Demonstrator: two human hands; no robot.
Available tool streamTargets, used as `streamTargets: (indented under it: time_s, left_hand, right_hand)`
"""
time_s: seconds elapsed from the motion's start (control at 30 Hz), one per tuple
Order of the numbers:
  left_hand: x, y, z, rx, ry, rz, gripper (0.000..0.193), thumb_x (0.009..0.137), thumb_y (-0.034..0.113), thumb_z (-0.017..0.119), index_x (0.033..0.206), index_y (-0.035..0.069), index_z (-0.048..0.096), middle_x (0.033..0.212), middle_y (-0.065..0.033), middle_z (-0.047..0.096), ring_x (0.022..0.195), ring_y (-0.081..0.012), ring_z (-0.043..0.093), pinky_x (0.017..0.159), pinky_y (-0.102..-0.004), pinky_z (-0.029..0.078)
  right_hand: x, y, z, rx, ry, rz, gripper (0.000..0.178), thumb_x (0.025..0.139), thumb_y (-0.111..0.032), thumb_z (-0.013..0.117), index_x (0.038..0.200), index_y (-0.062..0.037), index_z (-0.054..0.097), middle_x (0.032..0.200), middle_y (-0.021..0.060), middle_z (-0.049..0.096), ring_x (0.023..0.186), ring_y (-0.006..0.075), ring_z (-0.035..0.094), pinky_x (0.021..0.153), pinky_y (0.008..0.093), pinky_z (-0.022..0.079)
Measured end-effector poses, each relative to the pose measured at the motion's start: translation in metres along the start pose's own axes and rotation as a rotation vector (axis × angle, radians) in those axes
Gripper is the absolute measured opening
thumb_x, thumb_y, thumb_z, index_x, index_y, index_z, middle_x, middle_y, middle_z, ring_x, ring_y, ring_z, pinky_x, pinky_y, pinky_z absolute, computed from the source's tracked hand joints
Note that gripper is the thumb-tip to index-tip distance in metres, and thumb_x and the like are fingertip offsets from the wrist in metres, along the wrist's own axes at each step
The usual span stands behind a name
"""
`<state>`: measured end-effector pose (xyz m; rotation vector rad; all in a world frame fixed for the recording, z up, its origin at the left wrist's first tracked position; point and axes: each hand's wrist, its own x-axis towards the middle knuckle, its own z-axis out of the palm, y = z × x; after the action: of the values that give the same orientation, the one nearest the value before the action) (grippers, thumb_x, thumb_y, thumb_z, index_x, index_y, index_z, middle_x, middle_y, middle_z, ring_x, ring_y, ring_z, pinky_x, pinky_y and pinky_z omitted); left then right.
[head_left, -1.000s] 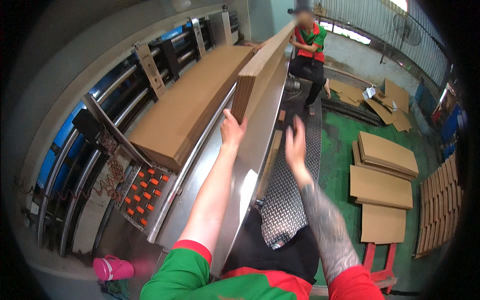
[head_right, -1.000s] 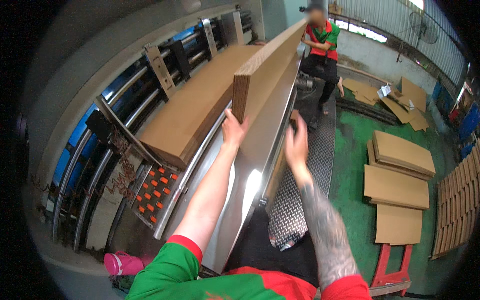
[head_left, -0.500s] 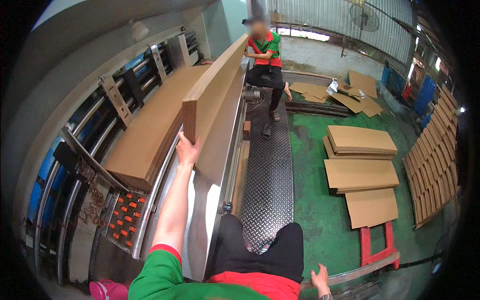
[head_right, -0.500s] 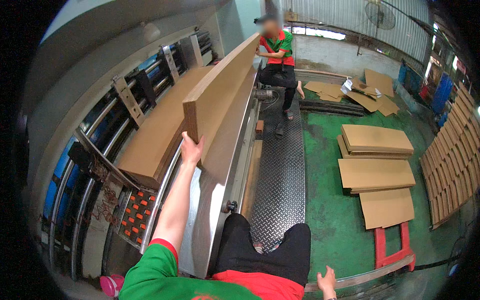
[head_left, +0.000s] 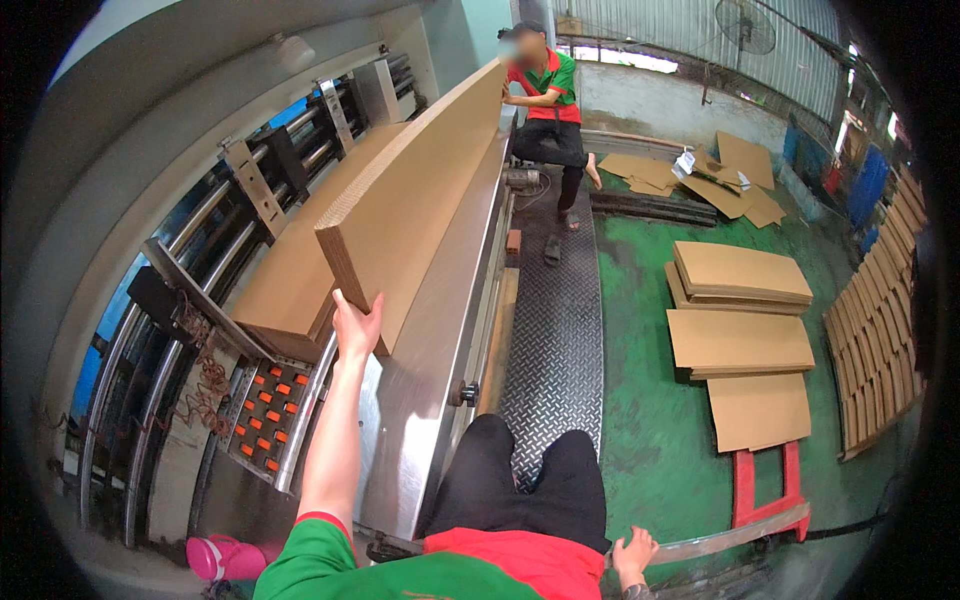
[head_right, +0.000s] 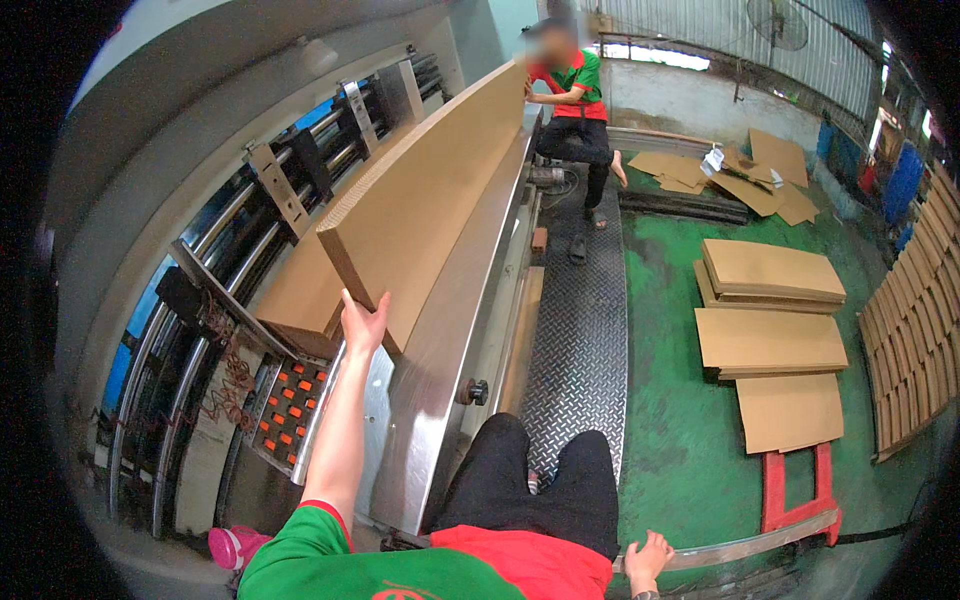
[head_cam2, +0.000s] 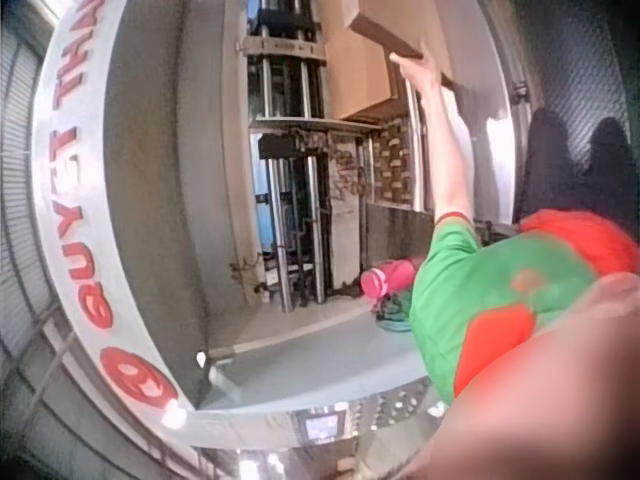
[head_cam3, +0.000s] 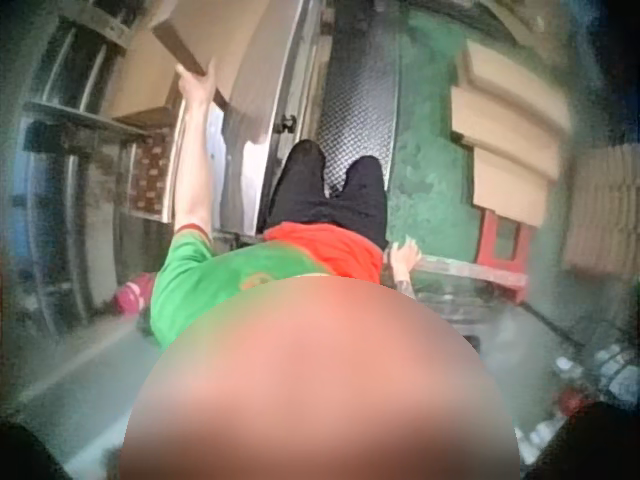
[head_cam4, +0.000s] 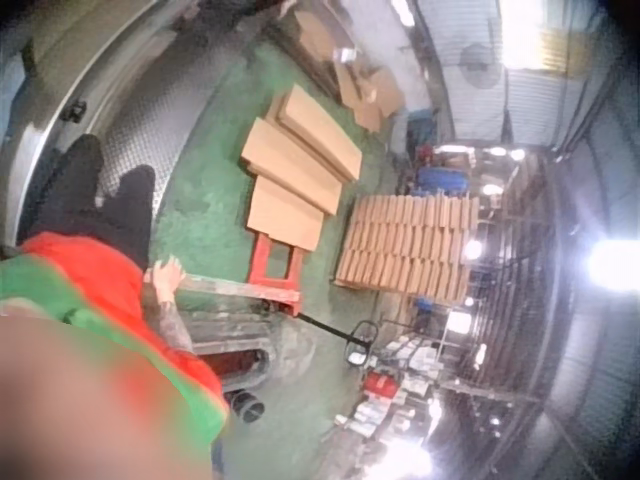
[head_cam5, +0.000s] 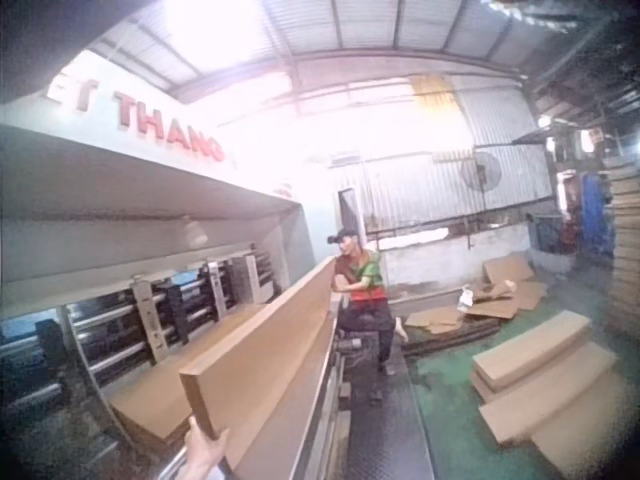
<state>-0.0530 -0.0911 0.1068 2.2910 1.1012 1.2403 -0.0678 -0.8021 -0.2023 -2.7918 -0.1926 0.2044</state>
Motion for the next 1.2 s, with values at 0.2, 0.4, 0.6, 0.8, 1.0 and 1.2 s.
streamTargets:
  time_s: [0.2, 0.4, 0.6, 0.8, 1.0, 1.2]
  left_hand:
    - [-0.02, 0.001, -0.031, -0.089, -0.005, -0.034, 0.075, 0.09, 0.026, 0.083, 0.139, -0.014, 0.042, 0.115, -0.0307, 0.074, 0.113, -0.0419, 0.072, 0.097, -0.047, 0.056]
    - [-0.033, -0.016, -0.042, -0.287, 0.009, -0.02, 0.093, 0.091, 0.03, 0.084, 0.15, -0.02, 0.033, 0.124, -0.0286, 0.071, 0.118, -0.0422, 0.069, 0.105, -0.0464, 0.052]
    - [-0.051, -0.021, 0.011, -0.428, 0.397, -0.085, 0.083, 0.087, 0.028, 0.089, 0.146, -0.008, 0.043, 0.134, -0.0242, 0.063, 0.124, -0.0337, 0.063, 0.106, -0.0439, 0.049]
    - [-0.055, -0.009, 0.038, -0.468, 0.543, -0.186, 0.085, 0.082, 0.029, 0.092, 0.144, -0.005, 0.046, 0.129, -0.0228, 0.065, 0.119, -0.0352, 0.066, 0.1, -0.0442, 0.052]
    - [-0.049, -0.01, 0.041, -0.471, 0.576, -0.209, 0.077, 0.081, 0.03, 0.094, 0.136, -0.003, 0.051, 0.12, -0.0214, 0.07, 0.111, -0.0361, 0.07, 0.094, -0.0448, 0.055]
    - [-0.04, -0.011, 0.047, -0.397, 0.627, -0.16, 0.074, 0.081, 0.03, 0.094, 0.133, -0.003, 0.053, 0.119, -0.0203, 0.071, 0.109, -0.0359, 0.072, 0.092, -0.0449, 0.055]
  right_hand:
    - [0.0, 0.0, 0.003, -0.015, 0.017, 0.003, 0.049, 0.083, -0.027, 0.07, 0.126, -0.0053, 0.068, 0.123, 0.0142, 0.067, 0.123, 0.0315, 0.06, 0.113, 0.051, 0.035]
    - [0.0, -0.003, 0.002, -0.036, 0.016, 0.005, 0.043, 0.082, -0.024, 0.07, 0.122, -0.0075, 0.07, 0.12, 0.013, 0.068, 0.121, 0.0306, 0.061, 0.112, 0.05, 0.036]
    - [-0.002, -0.008, 0.004, -0.035, 0.041, -0.014, 0.035, 0.082, -0.02, 0.068, 0.115, -0.0087, 0.072, 0.115, 0.0113, 0.07, 0.118, 0.0294, 0.062, 0.11, 0.0502, 0.037]
    - [-0.003, -0.007, 0.005, -0.117, -0.012, -0.007, 0.032, 0.082, -0.02, 0.064, 0.111, -0.0096, 0.073, 0.114, 0.011, 0.071, 0.116, 0.03, 0.063, 0.107, 0.0509, 0.037]
    - [-0.004, -0.004, 0.011, -0.145, 0.018, -0.025, 0.029, 0.082, -0.02, 0.064, 0.108, -0.0106, 0.074, 0.11, 0.0098, 0.071, 0.113, 0.0295, 0.063, 0.106, 0.0514, 0.037]
    - [-0.003, -0.003, 0.012, -0.175, 0.013, -0.038, 0.026, 0.083, -0.018, 0.063, 0.105, -0.0119, 0.075, 0.108, 0.009, 0.072, 0.11, 0.0299, 0.064, 0.104, 0.0512, 0.038]
